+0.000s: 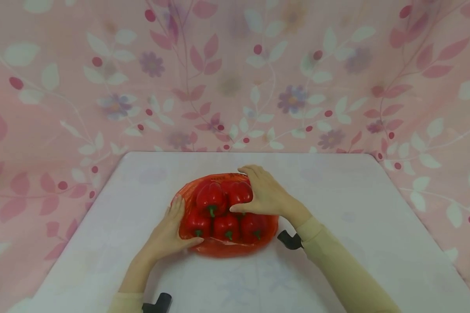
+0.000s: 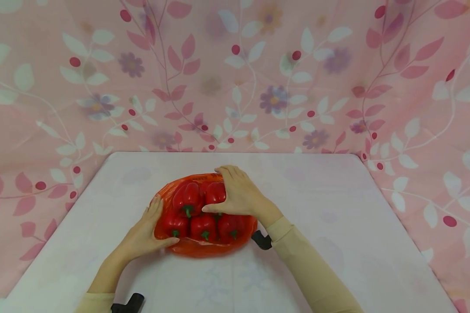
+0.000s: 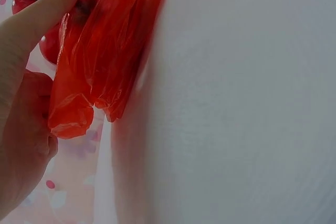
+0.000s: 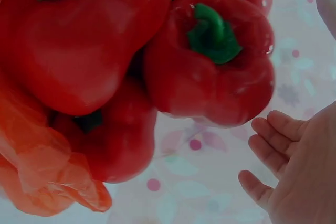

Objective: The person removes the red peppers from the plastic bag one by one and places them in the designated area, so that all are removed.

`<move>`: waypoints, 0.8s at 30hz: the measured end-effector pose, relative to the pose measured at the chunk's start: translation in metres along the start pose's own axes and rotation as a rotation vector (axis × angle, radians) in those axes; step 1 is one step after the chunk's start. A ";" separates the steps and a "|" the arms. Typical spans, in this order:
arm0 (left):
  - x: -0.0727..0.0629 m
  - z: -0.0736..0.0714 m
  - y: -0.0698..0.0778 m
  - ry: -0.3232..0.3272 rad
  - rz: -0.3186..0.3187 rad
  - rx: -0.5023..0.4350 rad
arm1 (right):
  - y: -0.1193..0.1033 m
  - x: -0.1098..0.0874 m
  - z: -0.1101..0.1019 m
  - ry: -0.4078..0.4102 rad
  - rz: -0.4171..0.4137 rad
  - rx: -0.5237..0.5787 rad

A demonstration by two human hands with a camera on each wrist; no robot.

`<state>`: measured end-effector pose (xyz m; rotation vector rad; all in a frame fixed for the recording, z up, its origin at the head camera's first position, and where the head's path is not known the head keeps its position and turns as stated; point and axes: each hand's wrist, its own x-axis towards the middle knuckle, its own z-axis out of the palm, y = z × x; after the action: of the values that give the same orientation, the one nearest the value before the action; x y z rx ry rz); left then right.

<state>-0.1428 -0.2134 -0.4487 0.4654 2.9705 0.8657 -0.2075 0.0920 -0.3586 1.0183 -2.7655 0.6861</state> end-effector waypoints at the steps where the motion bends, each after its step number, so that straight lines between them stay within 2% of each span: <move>1: 0.000 0.000 0.000 0.001 0.003 0.003 | 0.002 0.001 0.002 -0.015 0.018 0.019; 6: 0.001 0.000 0.000 0.007 0.017 0.018 | 0.011 0.004 0.012 -0.083 0.109 0.108; 11: 0.000 0.003 0.000 0.011 0.009 0.011 | 0.018 0.002 0.021 -0.118 0.167 0.125; 24: 0.000 0.004 0.001 0.027 0.009 0.010 | 0.028 0.004 0.031 -0.144 0.157 0.123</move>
<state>-0.1423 -0.2103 -0.4509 0.4722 3.0005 0.8652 -0.2267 0.0940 -0.3957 0.9126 -2.9862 0.8455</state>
